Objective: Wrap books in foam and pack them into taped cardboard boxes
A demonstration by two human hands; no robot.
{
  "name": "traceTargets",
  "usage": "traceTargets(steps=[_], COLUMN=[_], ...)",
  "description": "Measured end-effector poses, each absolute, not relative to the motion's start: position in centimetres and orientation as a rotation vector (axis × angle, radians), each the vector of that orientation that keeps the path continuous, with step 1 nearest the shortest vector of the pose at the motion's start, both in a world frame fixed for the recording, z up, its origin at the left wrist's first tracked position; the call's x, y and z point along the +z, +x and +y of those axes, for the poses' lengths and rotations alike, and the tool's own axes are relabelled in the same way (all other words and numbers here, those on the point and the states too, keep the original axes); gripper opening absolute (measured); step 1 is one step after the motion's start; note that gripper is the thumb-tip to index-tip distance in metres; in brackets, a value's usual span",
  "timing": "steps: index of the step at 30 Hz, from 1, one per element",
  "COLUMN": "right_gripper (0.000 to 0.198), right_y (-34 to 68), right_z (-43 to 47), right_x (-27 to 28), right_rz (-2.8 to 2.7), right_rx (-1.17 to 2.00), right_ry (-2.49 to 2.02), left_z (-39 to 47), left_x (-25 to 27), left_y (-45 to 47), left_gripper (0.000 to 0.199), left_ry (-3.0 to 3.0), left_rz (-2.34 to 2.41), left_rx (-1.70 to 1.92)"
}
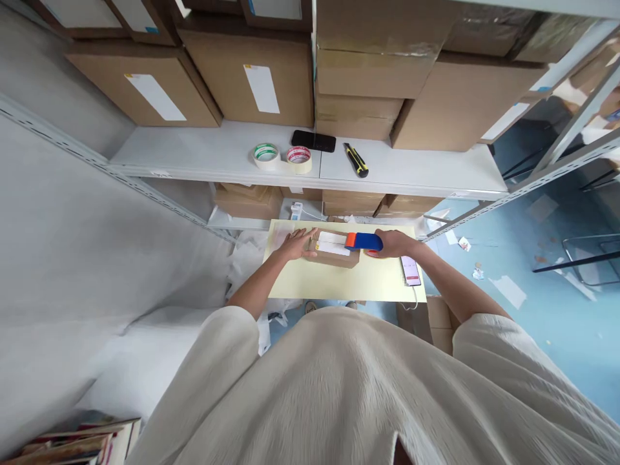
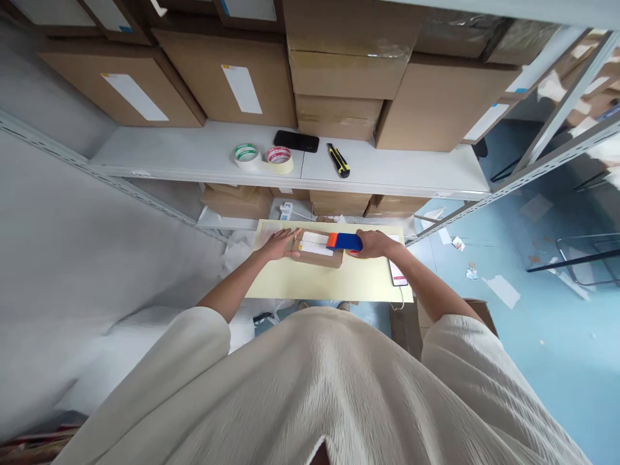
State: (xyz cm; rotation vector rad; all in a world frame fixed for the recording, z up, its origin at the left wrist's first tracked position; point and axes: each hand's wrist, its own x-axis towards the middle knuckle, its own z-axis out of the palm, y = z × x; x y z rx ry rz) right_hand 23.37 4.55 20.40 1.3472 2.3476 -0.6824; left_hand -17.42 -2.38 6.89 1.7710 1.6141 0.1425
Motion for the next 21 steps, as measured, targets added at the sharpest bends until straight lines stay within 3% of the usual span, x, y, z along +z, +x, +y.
traceTargets(steps=[6, 15, 21], right_gripper=[0.057, 0.059, 0.059], right_y=[31.2, 33.9, 34.1], right_z=[5.2, 5.3, 5.2], right_x=[19.6, 17.0, 15.6], right_rz=[2.259, 2.290, 2.262], right_rx=[-0.695, -0.798, -0.715], right_ry=[1.524, 1.465, 1.438], left_z=[-2.0, -1.5, -1.1], left_x=[7.0, 8.1, 8.2], left_y=[-17.2, -16.7, -16.7], left_gripper=[0.117, 0.098, 0.118], left_ry=[1.751, 1.717, 1.788], left_rz=[1.647, 1.696, 1.688], left_rx=[0.189, 0.266, 0.097])
